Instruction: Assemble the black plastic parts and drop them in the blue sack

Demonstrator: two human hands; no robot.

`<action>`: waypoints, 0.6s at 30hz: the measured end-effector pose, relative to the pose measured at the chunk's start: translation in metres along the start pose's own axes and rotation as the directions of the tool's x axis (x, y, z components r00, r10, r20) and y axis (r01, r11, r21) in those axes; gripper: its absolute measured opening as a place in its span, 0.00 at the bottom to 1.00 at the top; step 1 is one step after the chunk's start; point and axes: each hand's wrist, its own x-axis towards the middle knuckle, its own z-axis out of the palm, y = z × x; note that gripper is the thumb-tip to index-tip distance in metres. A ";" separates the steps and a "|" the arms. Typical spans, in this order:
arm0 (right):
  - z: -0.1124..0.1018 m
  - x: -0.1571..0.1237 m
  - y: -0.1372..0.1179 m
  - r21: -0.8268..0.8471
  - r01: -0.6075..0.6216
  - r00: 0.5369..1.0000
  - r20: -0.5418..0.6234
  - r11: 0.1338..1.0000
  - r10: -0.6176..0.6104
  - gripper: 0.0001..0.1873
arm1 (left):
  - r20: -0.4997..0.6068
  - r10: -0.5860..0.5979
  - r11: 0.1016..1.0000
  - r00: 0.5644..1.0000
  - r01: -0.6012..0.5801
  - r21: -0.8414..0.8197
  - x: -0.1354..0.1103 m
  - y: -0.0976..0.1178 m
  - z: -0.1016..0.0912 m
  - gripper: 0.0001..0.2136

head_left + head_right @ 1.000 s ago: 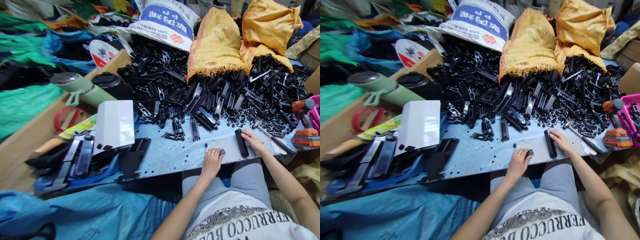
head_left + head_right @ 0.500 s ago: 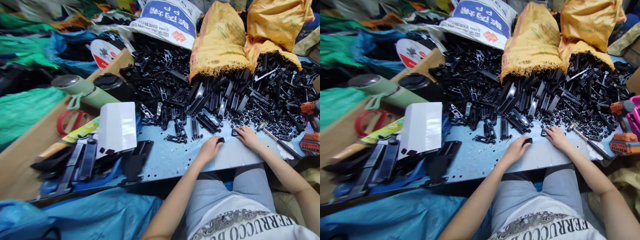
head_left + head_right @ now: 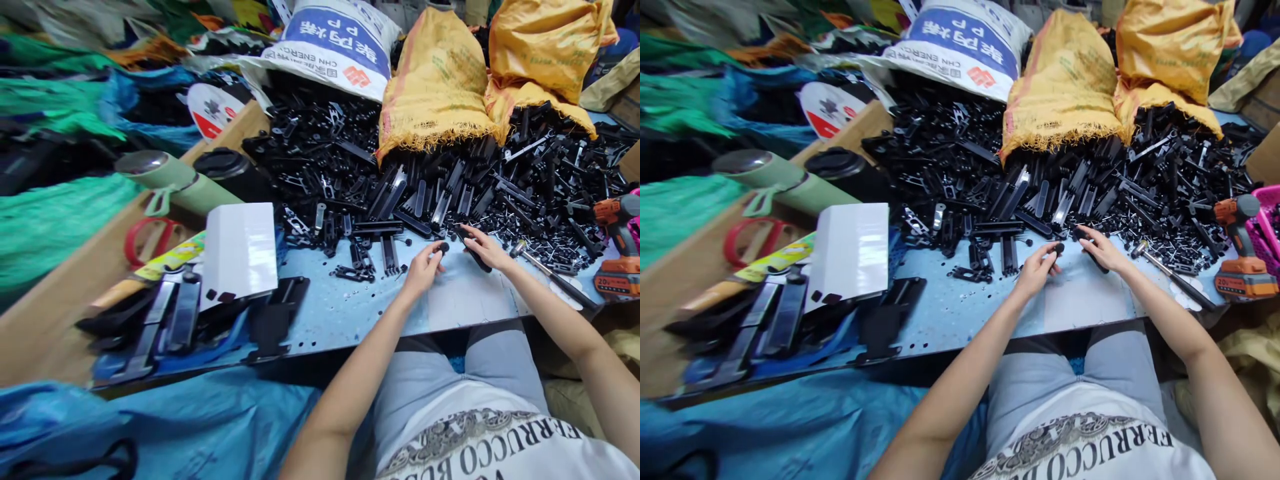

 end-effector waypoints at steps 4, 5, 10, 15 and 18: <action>0.031 -0.038 -0.025 0.427 -0.202 0.977 0.026 0.882 0.212 0.31 | -0.059 -0.018 0.987 0.998 0.009 -0.161 -0.043 0.009 0.023 0.25; 0.035 -0.044 -0.029 0.465 -0.218 0.973 0.033 0.858 0.230 0.32 | -0.089 -0.003 0.988 0.996 -0.011 -0.155 -0.049 0.012 0.027 0.25; 0.031 -0.058 -0.040 0.336 -0.131 0.991 0.070 0.933 0.114 0.32 | -0.142 0.282 0.953 0.949 -0.260 0.153 -0.061 0.032 0.025 0.16; 0.011 -0.063 -0.048 -0.010 0.118 0.991 0.070 0.993 -0.117 0.28 | -0.011 0.430 0.860 0.903 -0.406 0.309 -0.072 0.040 0.015 0.16; 0.010 -0.065 -0.051 -0.133 0.222 0.974 0.070 0.966 -0.214 0.28 | -0.040 0.453 0.835 0.890 -0.408 0.370 -0.076 0.041 0.021 0.16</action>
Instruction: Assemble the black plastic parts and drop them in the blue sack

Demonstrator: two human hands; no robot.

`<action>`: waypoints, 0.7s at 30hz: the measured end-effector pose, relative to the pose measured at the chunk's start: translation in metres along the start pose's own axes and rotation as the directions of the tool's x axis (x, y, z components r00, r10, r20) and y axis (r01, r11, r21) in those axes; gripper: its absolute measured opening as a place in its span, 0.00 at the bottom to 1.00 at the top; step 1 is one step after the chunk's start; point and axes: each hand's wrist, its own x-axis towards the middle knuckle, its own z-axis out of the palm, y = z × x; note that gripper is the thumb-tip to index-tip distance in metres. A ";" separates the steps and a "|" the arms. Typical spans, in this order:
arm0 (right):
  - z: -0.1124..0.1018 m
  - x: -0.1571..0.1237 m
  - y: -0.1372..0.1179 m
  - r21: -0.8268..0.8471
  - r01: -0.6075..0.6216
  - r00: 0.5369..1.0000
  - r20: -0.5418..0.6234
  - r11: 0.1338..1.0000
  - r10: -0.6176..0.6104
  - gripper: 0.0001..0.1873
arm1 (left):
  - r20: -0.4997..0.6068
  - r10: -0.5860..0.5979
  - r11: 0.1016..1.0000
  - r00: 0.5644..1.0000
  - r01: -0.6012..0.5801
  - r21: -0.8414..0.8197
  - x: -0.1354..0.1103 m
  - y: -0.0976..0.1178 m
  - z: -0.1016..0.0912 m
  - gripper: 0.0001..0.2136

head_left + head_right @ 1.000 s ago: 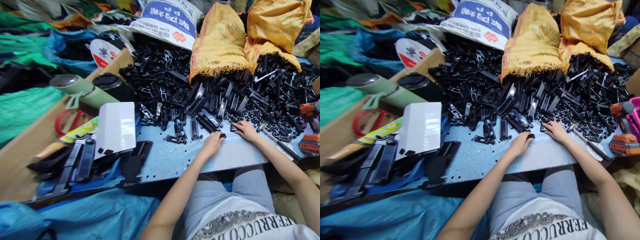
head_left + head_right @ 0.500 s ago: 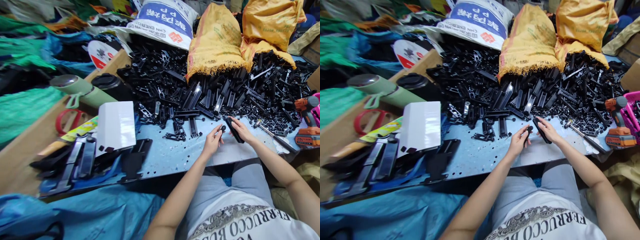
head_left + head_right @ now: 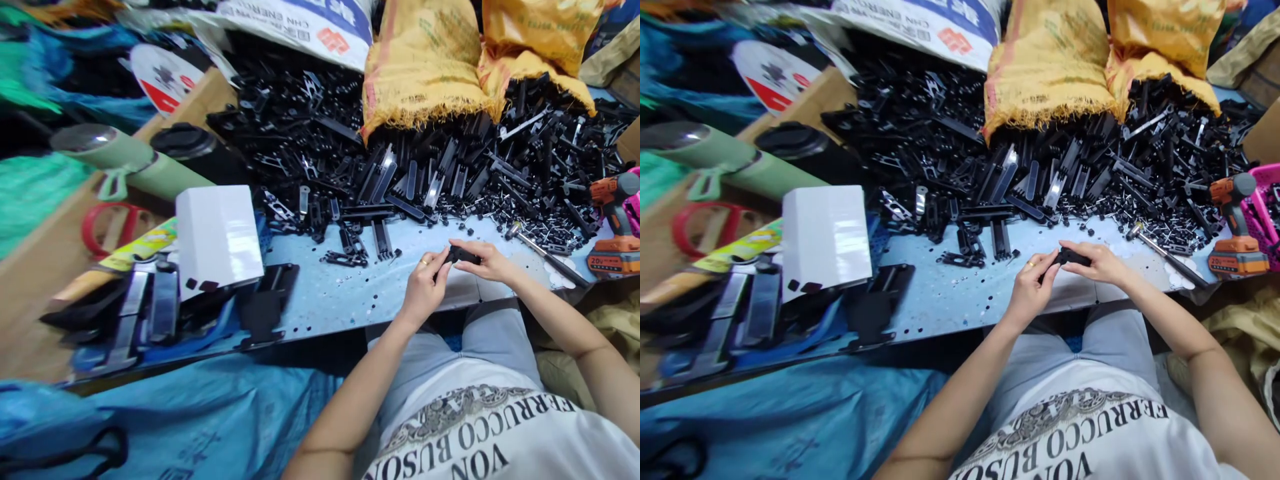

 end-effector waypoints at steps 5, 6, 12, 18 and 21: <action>0.021 -0.002 -0.010 0.085 -0.077 0.992 -0.094 0.993 0.085 0.28 | -0.213 -0.048 0.997 0.976 0.060 0.052 -0.004 0.012 0.023 0.17; 0.026 -0.003 -0.013 0.117 -0.118 0.984 -0.118 0.986 0.132 0.28 | -0.261 -0.066 0.995 0.963 0.082 0.049 -0.004 0.015 0.026 0.17; 0.049 -0.006 -0.022 0.181 -0.211 0.944 -0.219 0.961 0.248 0.29 | -0.275 -0.090 0.988 0.957 0.120 0.093 -0.006 0.016 0.032 0.19; 0.061 0.007 -0.014 0.057 -0.237 0.970 -0.040 0.970 0.239 0.26 | -0.404 -0.302 0.940 0.864 0.340 0.025 -0.025 -0.007 0.051 0.20; 0.033 0.027 0.006 -0.182 -0.237 0.964 0.081 0.954 0.255 0.24 | -0.349 -0.446 0.868 0.824 0.493 0.057 -0.042 -0.013 0.052 0.20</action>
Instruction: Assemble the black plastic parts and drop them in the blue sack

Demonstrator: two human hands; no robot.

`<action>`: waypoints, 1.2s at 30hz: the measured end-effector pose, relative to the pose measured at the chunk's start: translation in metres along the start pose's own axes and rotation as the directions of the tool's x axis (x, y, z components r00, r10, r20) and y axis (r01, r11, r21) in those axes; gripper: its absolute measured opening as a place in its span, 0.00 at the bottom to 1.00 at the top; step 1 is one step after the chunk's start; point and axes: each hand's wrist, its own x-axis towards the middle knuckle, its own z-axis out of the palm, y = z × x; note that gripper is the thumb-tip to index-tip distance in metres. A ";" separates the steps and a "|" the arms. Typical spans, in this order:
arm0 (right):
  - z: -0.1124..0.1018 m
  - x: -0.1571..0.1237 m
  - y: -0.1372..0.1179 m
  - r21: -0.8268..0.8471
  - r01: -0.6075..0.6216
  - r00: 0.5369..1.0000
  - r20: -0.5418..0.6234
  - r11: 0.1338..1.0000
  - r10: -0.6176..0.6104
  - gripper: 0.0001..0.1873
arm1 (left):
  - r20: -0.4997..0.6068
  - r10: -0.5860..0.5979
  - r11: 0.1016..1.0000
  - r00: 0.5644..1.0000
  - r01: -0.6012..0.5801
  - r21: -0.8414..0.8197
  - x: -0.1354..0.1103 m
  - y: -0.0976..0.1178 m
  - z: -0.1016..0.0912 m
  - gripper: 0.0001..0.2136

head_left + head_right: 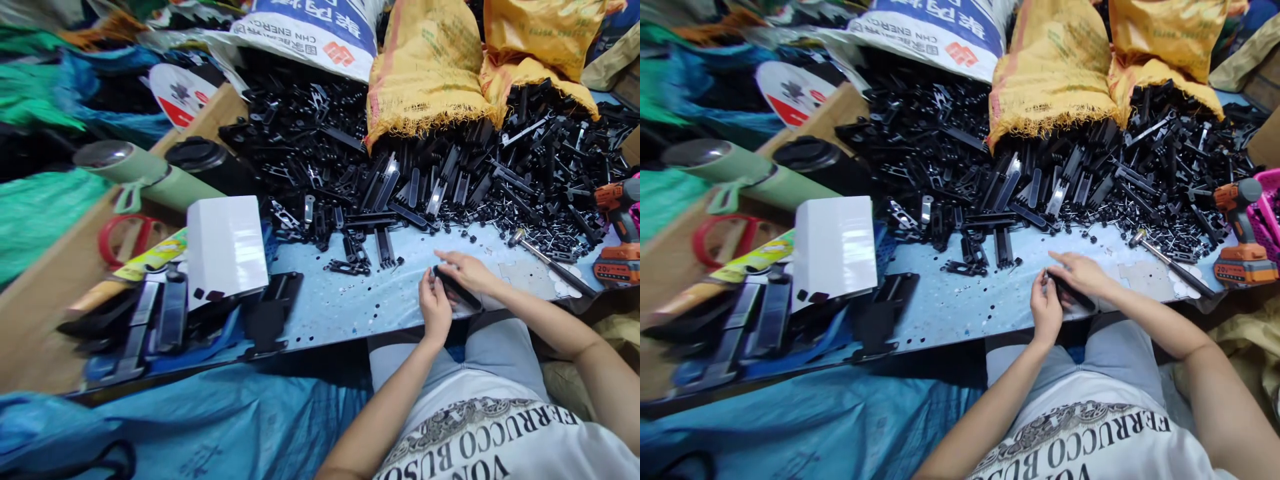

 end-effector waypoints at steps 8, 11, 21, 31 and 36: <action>-0.135 0.051 0.096 -0.633 -0.461 0.875 -0.440 0.621 0.201 0.24 | 0.768 0.405 0.640 0.496 -0.754 0.149 0.031 0.013 -0.029 0.22; -0.144 0.044 0.097 -0.728 -0.318 0.947 -0.275 0.608 0.166 0.27 | 0.820 0.368 0.570 0.440 -0.803 0.175 0.045 0.017 -0.023 0.20; -0.055 -0.062 0.058 -0.603 0.459 0.885 0.376 0.652 -0.275 0.23 | 0.749 0.254 0.659 0.612 -0.676 0.329 0.047 0.004 -0.023 0.17; -0.031 -0.058 0.029 -0.645 -0.246 0.957 -0.046 0.723 0.285 0.15 | 0.763 0.267 0.689 0.589 -0.671 0.276 0.049 0.006 -0.011 0.15; -0.054 -0.079 0.038 -0.567 0.255 0.922 0.387 0.784 -0.019 0.21 | 0.819 0.282 0.721 0.501 -0.673 0.164 0.056 0.007 -0.018 0.17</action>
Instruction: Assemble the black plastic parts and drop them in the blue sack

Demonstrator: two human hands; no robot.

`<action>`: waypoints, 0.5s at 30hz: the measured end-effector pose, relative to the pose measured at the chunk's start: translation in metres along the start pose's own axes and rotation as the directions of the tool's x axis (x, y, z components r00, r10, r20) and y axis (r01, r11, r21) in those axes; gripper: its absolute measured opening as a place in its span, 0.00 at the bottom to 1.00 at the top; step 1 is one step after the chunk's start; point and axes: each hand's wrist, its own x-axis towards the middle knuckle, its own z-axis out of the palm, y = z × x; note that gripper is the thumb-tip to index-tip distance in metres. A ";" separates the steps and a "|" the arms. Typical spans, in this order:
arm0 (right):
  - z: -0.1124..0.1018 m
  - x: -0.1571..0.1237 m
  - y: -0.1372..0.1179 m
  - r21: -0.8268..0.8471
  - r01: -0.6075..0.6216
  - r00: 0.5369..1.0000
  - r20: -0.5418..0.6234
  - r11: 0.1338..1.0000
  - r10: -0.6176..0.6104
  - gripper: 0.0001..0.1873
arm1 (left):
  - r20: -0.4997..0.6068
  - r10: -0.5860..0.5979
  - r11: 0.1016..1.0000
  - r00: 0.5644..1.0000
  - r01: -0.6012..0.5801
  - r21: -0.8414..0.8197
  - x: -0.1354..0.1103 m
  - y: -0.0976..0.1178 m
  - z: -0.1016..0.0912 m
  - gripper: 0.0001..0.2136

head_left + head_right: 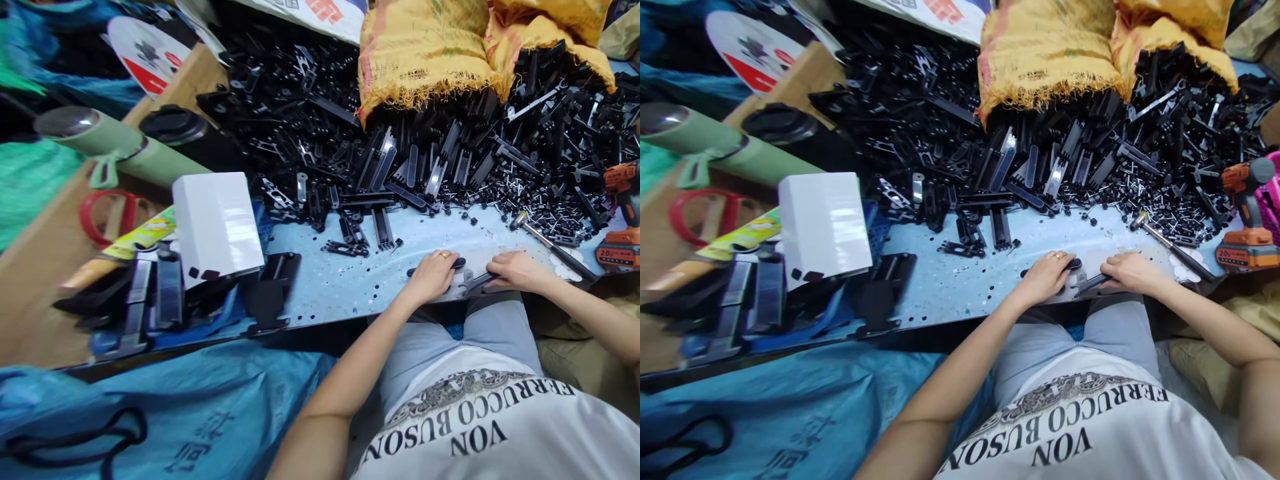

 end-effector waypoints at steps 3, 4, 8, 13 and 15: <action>0.009 0.002 -0.008 -0.074 -0.038 0.999 0.021 0.997 0.040 0.22 | 0.016 -0.009 1.000 1.000 0.009 0.003 0.002 0.005 -0.004 0.18; 0.012 0.004 -0.012 -0.083 -0.072 0.997 0.014 0.994 0.074 0.23 | 0.015 -0.008 1.000 1.000 0.008 0.007 0.003 0.007 -0.005 0.20; 0.011 0.006 -0.025 -0.122 -0.127 0.992 -0.029 0.984 0.125 0.23 | -0.011 0.012 1.000 1.000 -0.012 0.019 0.002 0.011 -0.002 0.28; 0.001 0.002 -0.036 -0.171 -0.140 0.984 -0.135 0.975 0.117 0.21 | -0.124 0.012 0.998 0.992 -0.019 -0.054 -0.005 0.004 0.008 0.24; -0.003 0.002 -0.039 -0.177 -0.136 0.983 -0.148 0.975 0.110 0.21 | -0.172 0.030 0.996 0.985 -0.045 -0.079 -0.007 0.002 0.012 0.20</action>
